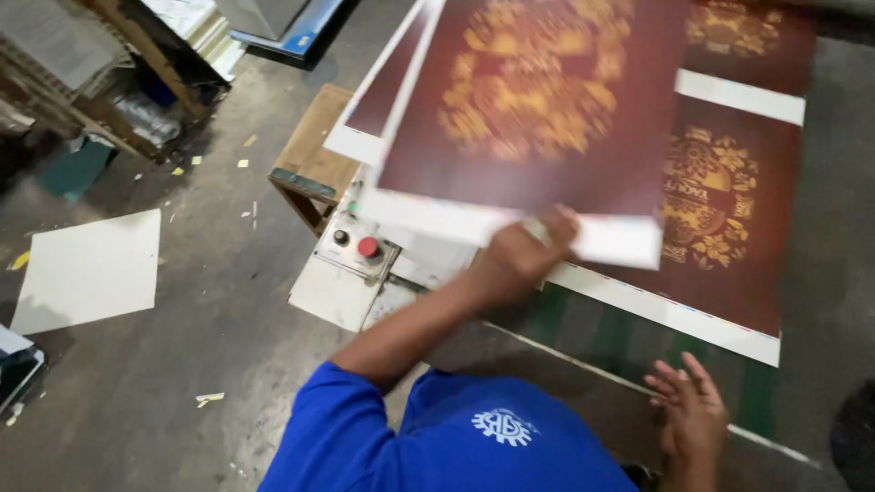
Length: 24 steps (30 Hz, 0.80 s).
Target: The person repeatedly picks up large printed sheets from a machine output tray and places them onto a growing stack on the table. The sheets feature a brown and gold design. The person handles the sheets one at a time, aligning them as they stack.
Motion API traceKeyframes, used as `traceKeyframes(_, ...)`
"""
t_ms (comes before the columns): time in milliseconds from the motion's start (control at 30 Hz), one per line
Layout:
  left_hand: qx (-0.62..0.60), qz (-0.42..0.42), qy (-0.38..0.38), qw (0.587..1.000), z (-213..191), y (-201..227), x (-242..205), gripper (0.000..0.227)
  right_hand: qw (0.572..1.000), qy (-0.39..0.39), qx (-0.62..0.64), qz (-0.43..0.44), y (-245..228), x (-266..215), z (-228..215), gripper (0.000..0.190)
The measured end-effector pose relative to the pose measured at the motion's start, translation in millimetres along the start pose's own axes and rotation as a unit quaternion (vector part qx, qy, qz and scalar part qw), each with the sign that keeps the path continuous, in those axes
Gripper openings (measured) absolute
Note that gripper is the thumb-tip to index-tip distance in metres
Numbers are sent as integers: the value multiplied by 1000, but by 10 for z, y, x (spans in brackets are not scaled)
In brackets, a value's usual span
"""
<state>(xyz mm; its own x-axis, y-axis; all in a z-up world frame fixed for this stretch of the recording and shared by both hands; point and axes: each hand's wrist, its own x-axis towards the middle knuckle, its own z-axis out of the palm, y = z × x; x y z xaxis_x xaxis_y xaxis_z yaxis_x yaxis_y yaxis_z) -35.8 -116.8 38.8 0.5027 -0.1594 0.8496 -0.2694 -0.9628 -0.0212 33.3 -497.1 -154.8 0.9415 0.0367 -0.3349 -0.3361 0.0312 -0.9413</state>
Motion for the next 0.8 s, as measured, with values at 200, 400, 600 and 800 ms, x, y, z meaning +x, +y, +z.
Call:
traceKeyframes(200,-146,3,-144,979,455,861,-283,49,947,-267,159,-78,-470,-348,852,44)
traceKeyframes(400,-155,46,-151,975,316,525,-235,44,947,-215,186,-152,-333,-209,463,22)
traceKeyframes(600,-30,-73,-254,964,438,-499,-488,38,978,-88,48,-182,506,386,-1602,41)
traceKeyframes(800,92,-60,-371,922,295,-857,-434,70,948,-103,-175,-243,1191,1335,-2810,49)
